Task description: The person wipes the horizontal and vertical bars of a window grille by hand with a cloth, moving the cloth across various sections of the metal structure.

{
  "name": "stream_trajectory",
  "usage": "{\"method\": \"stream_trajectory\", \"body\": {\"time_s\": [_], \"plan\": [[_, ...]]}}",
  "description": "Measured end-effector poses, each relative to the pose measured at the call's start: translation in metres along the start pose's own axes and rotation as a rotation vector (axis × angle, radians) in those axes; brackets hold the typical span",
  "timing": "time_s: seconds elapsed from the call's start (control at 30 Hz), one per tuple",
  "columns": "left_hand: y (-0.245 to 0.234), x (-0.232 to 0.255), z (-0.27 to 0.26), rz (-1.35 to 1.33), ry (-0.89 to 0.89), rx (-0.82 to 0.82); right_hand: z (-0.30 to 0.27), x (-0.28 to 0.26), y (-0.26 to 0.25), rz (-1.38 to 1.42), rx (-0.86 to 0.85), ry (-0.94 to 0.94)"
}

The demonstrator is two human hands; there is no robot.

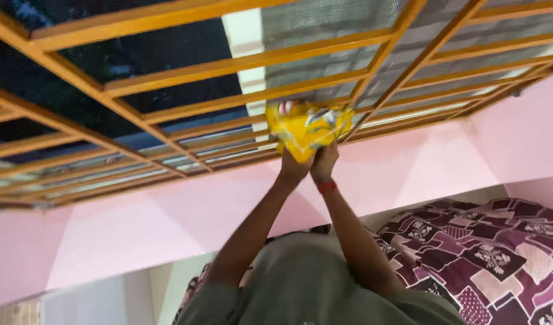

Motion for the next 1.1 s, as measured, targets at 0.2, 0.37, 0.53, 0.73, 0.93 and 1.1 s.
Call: {"method": "stream_trajectory", "body": {"time_s": [0.2,0.37,0.53,0.73,0.93,1.1], "plan": [[-0.025,0.044,-0.012,-0.106,0.032,-0.044,0.003,-0.075,-0.056,-0.201,0.079,0.021],[-0.043,0.059,0.039,-0.038,0.222,0.023,0.045,-0.188,-0.080,-0.070,0.270,-0.383],[-0.036,0.018,0.044,-0.119,0.098,0.092,0.055,-0.132,-0.030,-0.107,-0.014,-0.310],[-0.021,0.029,-0.007,-0.224,-0.223,0.087,0.005,-0.044,-0.047,-0.133,-0.093,-0.270],[-0.005,0.161,0.087,0.291,0.263,0.038,0.084,-0.186,-0.198,0.000,0.268,-0.542],[0.052,0.247,0.185,1.156,0.745,0.043,0.181,-0.252,-0.282,0.103,0.283,-0.616]]}}
Point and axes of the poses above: each hand's wrist, its own z-axis towards the middle knuckle, its own y-axis out of the palm, x = y × z, the point moved 9 cm from there along z, towards the middle knuckle, and after that the axes turned 10 degrees about y, right-handed, at the moved point
